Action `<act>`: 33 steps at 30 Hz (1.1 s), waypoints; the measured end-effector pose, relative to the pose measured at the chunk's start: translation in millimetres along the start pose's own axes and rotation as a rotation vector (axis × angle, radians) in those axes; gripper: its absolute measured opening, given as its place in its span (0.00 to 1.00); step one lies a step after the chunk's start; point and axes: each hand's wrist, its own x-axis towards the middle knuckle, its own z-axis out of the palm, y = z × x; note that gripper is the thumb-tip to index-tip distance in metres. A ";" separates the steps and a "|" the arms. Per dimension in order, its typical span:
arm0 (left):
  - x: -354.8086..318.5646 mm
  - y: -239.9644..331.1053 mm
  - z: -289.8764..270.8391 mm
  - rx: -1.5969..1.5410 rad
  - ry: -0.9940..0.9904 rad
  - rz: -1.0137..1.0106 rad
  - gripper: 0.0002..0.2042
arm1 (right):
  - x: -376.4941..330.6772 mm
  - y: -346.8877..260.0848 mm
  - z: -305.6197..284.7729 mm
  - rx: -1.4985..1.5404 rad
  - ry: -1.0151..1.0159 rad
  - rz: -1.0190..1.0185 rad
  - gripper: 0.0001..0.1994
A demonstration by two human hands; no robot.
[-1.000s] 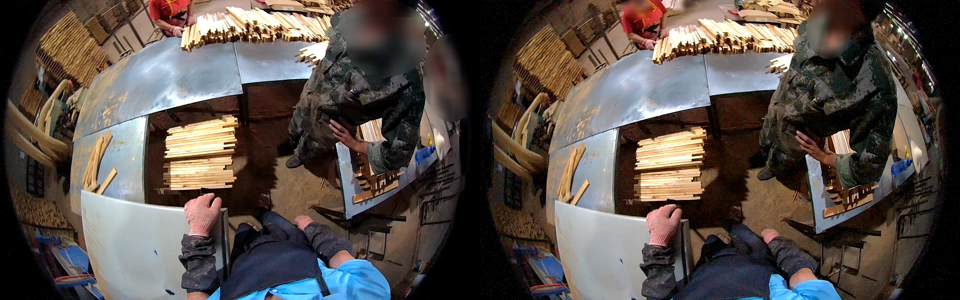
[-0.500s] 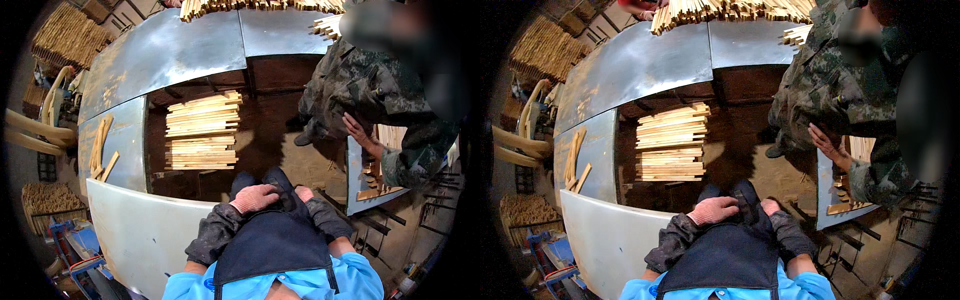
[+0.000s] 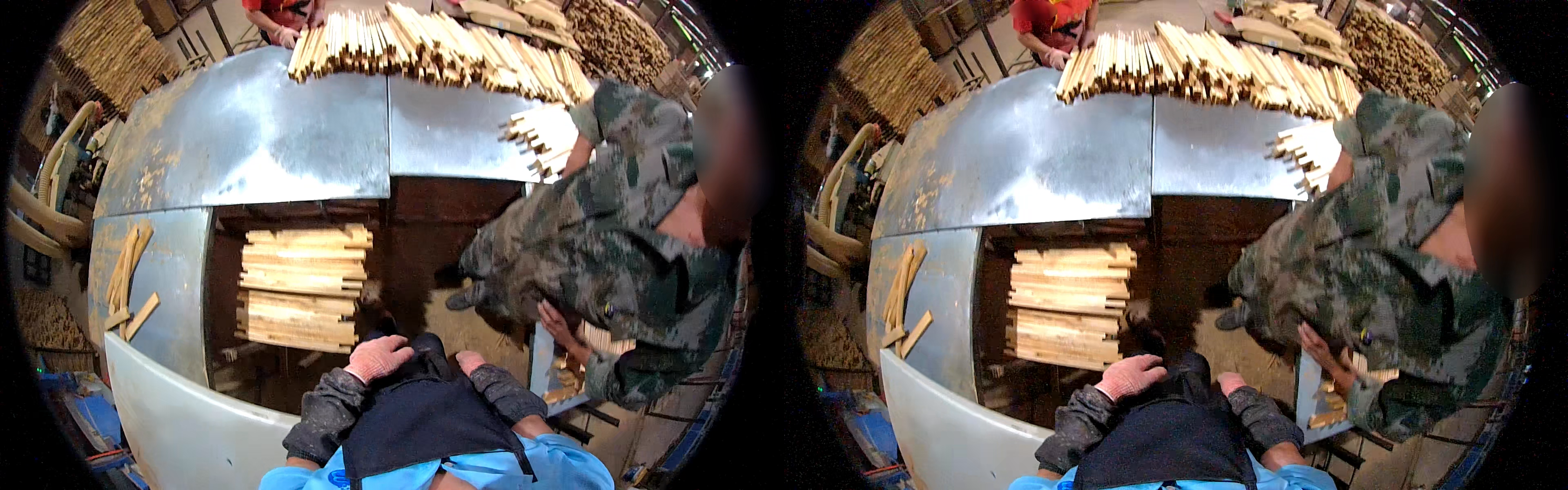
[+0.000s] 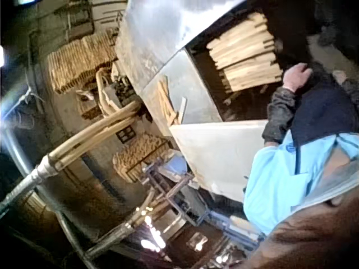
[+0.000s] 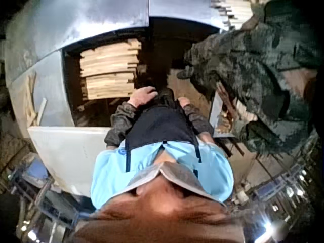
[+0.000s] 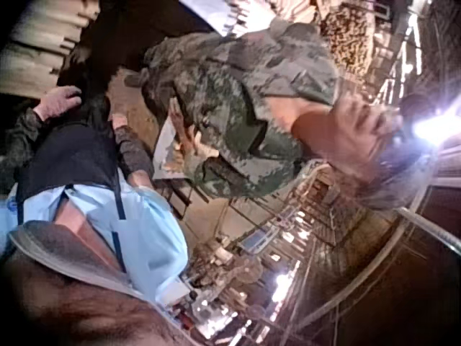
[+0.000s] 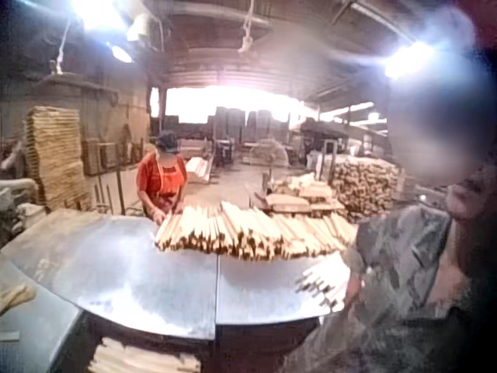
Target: The person sorts and stacks small wooden slats on a metal workbench in a workshop. They pick up bundles of wood, align them, and occasionally measure individual pieces with a digital caliper before placing them into organized stacks.
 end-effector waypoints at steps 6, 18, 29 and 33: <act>67.6 -21.8 -79.2 -0.022 0.127 -0.001 0.31 | 100.4 -42.2 -144.6 -0.026 0.294 -0.230 0.10; 129.9 -52.9 -167.6 -0.094 0.084 -0.154 0.31 | 264.9 -105.1 -321.6 1.142 0.177 0.140 0.49; 325.8 23.3 -328.3 0.035 0.355 -0.092 0.32 | 428.1 -101.3 -654.1 0.773 0.768 0.107 0.53; 440.6 -3.2 -356.5 0.264 0.663 -0.066 0.37 | 496.7 -88.7 -758.8 0.700 0.920 0.066 0.53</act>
